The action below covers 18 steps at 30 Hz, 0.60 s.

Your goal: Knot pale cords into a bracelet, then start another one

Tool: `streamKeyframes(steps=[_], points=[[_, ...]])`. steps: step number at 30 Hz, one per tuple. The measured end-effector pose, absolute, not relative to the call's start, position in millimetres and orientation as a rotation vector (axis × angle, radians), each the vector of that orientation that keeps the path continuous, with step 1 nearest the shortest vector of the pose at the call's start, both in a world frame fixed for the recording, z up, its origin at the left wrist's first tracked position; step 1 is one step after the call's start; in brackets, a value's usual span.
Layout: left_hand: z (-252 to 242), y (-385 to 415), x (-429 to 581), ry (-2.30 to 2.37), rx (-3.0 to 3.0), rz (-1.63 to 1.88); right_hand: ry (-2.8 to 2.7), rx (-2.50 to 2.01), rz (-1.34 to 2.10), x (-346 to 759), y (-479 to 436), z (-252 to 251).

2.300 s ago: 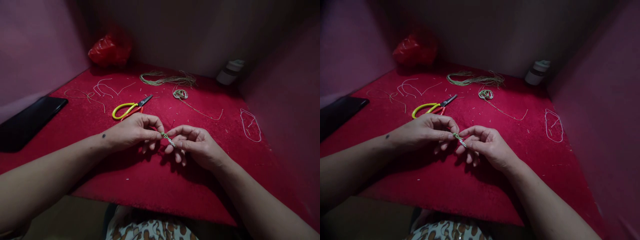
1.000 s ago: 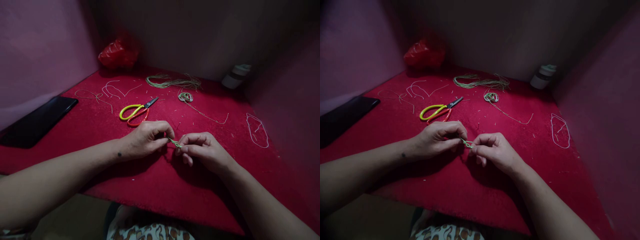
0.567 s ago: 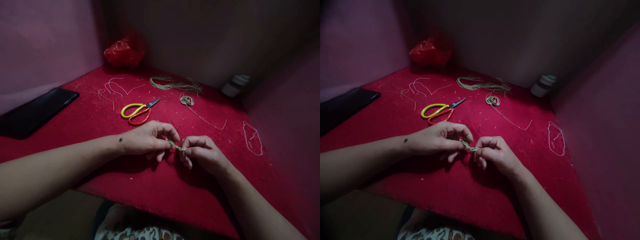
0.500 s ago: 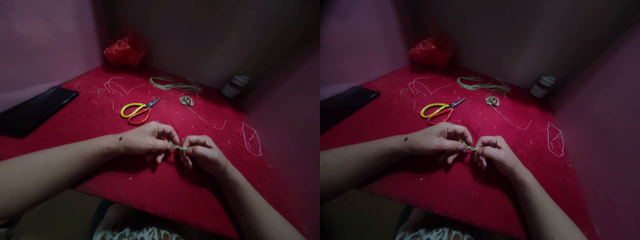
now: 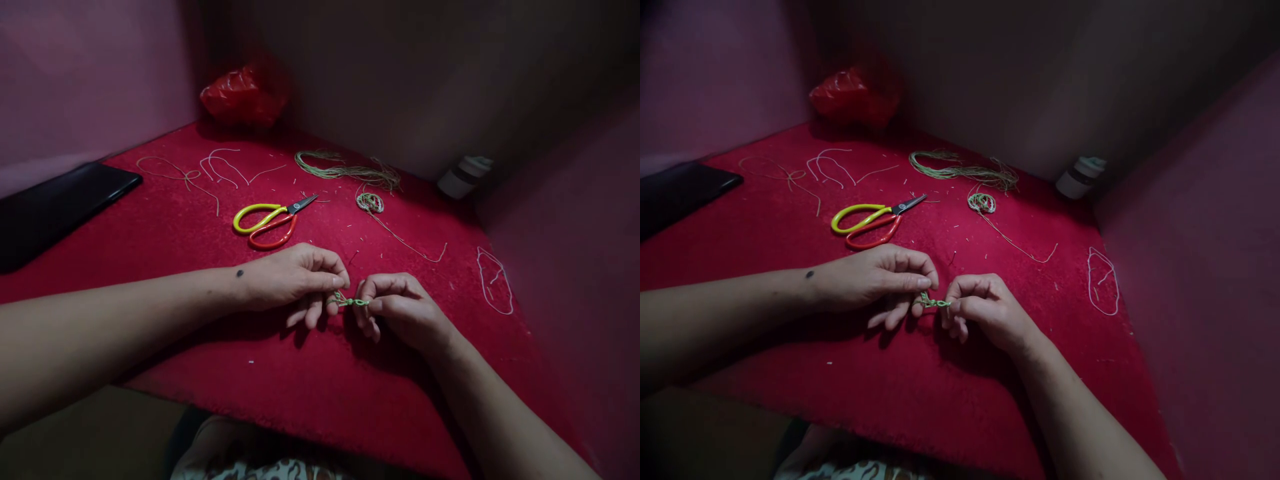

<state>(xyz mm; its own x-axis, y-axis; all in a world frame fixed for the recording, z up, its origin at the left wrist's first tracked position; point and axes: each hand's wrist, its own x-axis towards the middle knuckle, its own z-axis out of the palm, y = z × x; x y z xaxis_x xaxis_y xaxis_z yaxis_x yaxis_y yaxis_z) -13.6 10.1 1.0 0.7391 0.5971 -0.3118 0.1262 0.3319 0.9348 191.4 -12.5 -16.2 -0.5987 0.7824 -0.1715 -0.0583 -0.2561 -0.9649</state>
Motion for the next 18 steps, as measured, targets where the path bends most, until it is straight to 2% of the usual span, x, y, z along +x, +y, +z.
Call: streamKeyframes(steps=[6,18], points=[[-4.1,10.2,-16.7,0.674,1.181,0.389,-1.399,-0.911,1.906,191.3,-12.8,-15.7],[3.0,1.6,-13.3,0.708,1.432,0.265,-1.388,-0.919,1.929,191.7,-14.3,-15.9]])
